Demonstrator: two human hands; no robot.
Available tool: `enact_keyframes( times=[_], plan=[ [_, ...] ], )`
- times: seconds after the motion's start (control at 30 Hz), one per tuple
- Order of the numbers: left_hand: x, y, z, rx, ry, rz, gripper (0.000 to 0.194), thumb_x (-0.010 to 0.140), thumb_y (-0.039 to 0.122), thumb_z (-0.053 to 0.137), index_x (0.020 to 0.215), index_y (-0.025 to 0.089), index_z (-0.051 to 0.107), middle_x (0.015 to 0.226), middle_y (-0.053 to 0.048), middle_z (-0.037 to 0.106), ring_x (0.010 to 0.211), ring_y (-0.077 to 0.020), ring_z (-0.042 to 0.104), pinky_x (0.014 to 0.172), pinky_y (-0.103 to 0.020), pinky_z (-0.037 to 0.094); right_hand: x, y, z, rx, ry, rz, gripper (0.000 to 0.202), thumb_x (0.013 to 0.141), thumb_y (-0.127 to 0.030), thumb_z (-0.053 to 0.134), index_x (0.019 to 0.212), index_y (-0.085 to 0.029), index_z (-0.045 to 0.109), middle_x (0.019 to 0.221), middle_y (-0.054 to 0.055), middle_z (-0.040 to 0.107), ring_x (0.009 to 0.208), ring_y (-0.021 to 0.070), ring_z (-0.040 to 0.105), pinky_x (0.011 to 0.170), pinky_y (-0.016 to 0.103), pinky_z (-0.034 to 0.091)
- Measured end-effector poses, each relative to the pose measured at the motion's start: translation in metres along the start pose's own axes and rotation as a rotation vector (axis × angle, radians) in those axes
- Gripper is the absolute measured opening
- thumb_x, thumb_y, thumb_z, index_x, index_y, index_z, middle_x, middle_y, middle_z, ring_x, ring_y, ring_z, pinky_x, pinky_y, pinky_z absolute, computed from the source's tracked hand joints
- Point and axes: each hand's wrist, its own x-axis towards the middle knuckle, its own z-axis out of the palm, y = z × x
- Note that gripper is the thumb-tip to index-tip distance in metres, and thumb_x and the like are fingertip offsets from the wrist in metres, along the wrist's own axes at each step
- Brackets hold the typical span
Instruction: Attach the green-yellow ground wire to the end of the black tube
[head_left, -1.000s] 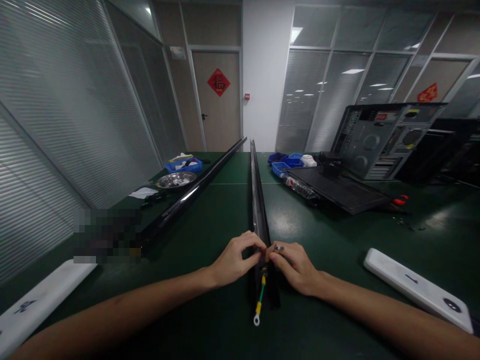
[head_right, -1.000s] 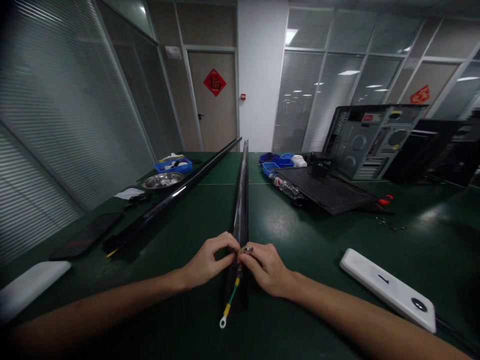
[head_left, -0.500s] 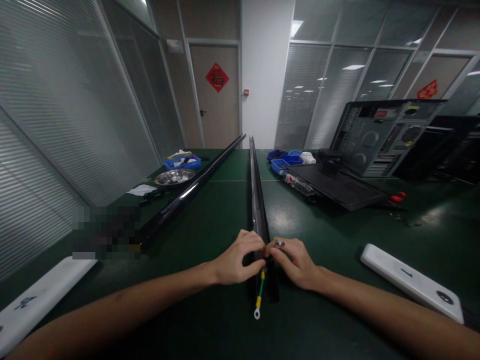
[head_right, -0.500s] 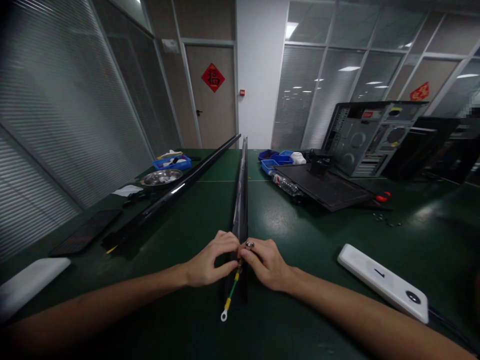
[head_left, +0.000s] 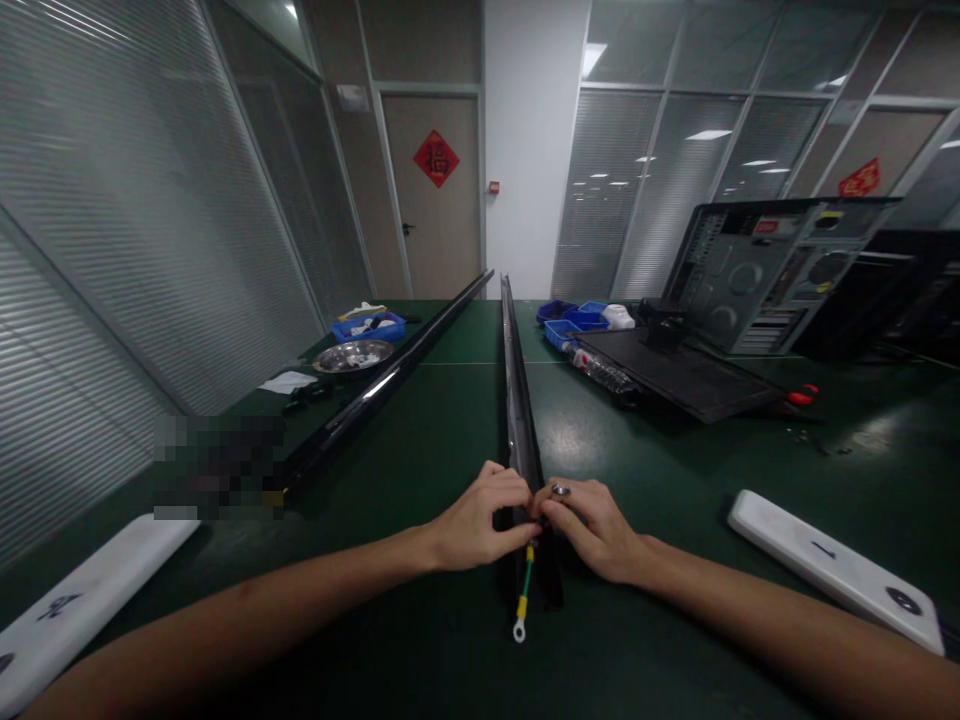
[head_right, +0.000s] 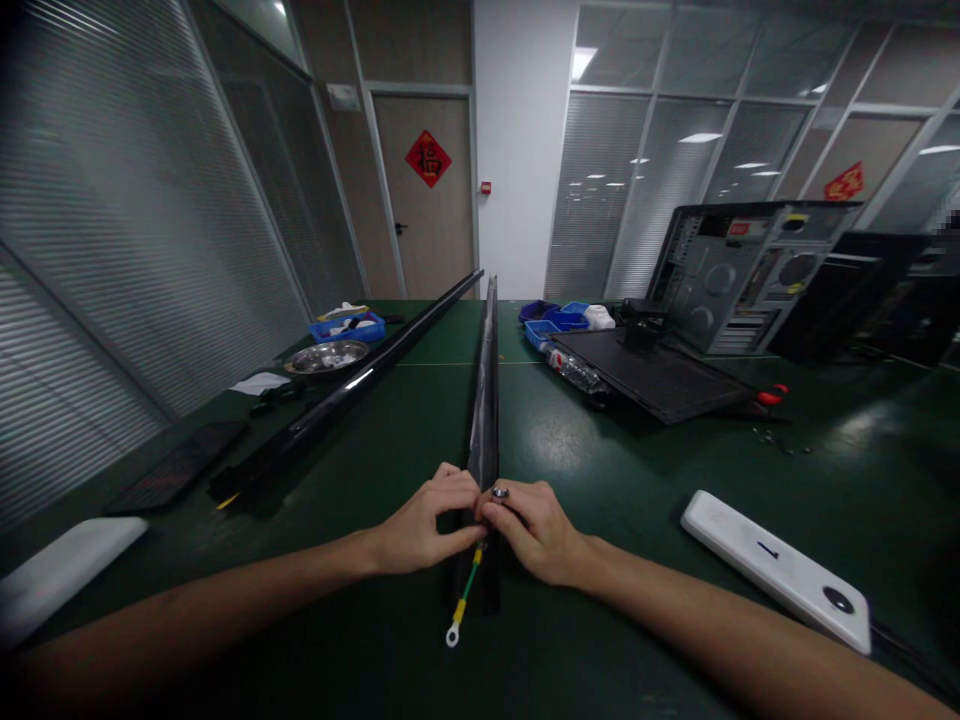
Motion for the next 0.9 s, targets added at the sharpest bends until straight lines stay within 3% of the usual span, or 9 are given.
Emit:
enact_keyframes(
  times=[0.23, 0.37, 0.43, 0.47, 0.53, 0.63, 0.77, 0.9],
  plan=[
    [0.001, 0.000, 0.000, 0.005, -0.010, -0.010, 0.014, 0.095, 0.026, 0.062, 0.085, 0.017, 0.060, 0.085, -0.001, 0.064, 0.088, -0.0187, 0.059, 0.091, -0.035, 0.037, 0.002, -0.003, -0.002, 0.028, -0.010, 0.023, 0.025, 0.106, -0.025, 0.047, 0.092, -0.016, 0.066, 0.083, 0.005, 0.068, 0.073, 0.0156, 0.065, 0.070, 0.027, 0.049],
    [0.002, 0.001, 0.001, -0.008, 0.002, -0.010, 0.017, 0.095, 0.024, 0.061, 0.081, 0.017, 0.057, 0.083, 0.000, 0.062, 0.085, -0.0179, 0.059, 0.089, -0.034, 0.038, 0.003, -0.003, -0.003, 0.206, 0.014, 0.120, 0.028, 0.105, -0.033, 0.051, 0.095, -0.014, 0.069, 0.088, 0.007, 0.069, 0.080, 0.0177, 0.065, 0.077, 0.029, 0.050],
    [0.002, 0.001, 0.001, -0.019, 0.010, -0.013, 0.015, 0.095, 0.025, 0.062, 0.083, 0.017, 0.058, 0.084, 0.000, 0.063, 0.086, -0.0177, 0.059, 0.090, -0.033, 0.038, 0.003, 0.002, -0.003, 0.442, 0.066, 0.251, 0.034, 0.102, -0.043, 0.055, 0.098, -0.013, 0.070, 0.082, 0.005, 0.065, 0.067, 0.0143, 0.057, 0.062, 0.025, 0.046],
    [0.002, 0.001, 0.001, -0.024, 0.011, -0.018, 0.015, 0.096, 0.025, 0.062, 0.084, 0.017, 0.059, 0.085, 0.000, 0.063, 0.086, -0.0177, 0.059, 0.090, -0.034, 0.038, 0.004, 0.005, -0.003, 0.612, 0.066, 0.347, 0.036, 0.100, -0.047, 0.057, 0.101, -0.013, 0.070, 0.073, 0.001, 0.058, 0.054, 0.0101, 0.045, 0.051, 0.021, 0.037],
    [0.002, 0.000, 0.001, -0.027, 0.007, -0.028, 0.015, 0.096, 0.026, 0.062, 0.084, 0.017, 0.059, 0.085, 0.000, 0.064, 0.086, -0.0177, 0.059, 0.090, -0.033, 0.038, 0.005, 0.011, -0.004, 0.934, -0.025, 0.498, 0.044, 0.094, -0.053, 0.060, 0.093, -0.011, 0.069, 0.063, -0.004, 0.043, 0.047, 0.0067, 0.027, 0.043, 0.019, 0.023],
    [0.002, 0.000, 0.000, -0.027, 0.007, -0.036, 0.015, 0.096, 0.026, 0.063, 0.084, 0.017, 0.058, 0.086, 0.000, 0.064, 0.087, -0.0177, 0.060, 0.090, -0.033, 0.038, 0.010, 0.018, -0.009, 1.211, -0.144, 0.624, 0.041, 0.088, -0.052, 0.067, 0.093, -0.011, 0.069, 0.060, -0.007, 0.036, 0.046, 0.0056, 0.021, 0.042, 0.018, 0.020],
    [0.002, 0.001, 0.000, -0.034, 0.002, -0.035, 0.013, 0.095, 0.024, 0.064, 0.085, 0.017, 0.059, 0.088, 0.000, 0.066, 0.088, -0.0176, 0.061, 0.092, -0.033, 0.038, 0.014, 0.031, -0.017, 1.332, -0.313, 0.625, 0.040, 0.089, -0.050, 0.068, 0.098, -0.011, 0.070, 0.055, -0.008, 0.040, 0.041, 0.0051, 0.024, 0.038, 0.017, 0.023],
    [0.003, 0.002, 0.002, -0.040, 0.007, -0.031, 0.015, 0.095, 0.025, 0.063, 0.083, 0.017, 0.058, 0.086, -0.001, 0.065, 0.087, -0.0184, 0.061, 0.091, -0.034, 0.038, 0.013, 0.048, -0.024, 1.377, -0.478, 0.606, 0.044, 0.092, -0.051, 0.068, 0.109, -0.010, 0.069, 0.060, -0.005, 0.053, 0.037, 0.0037, 0.028, 0.035, 0.016, 0.032]
  ],
)
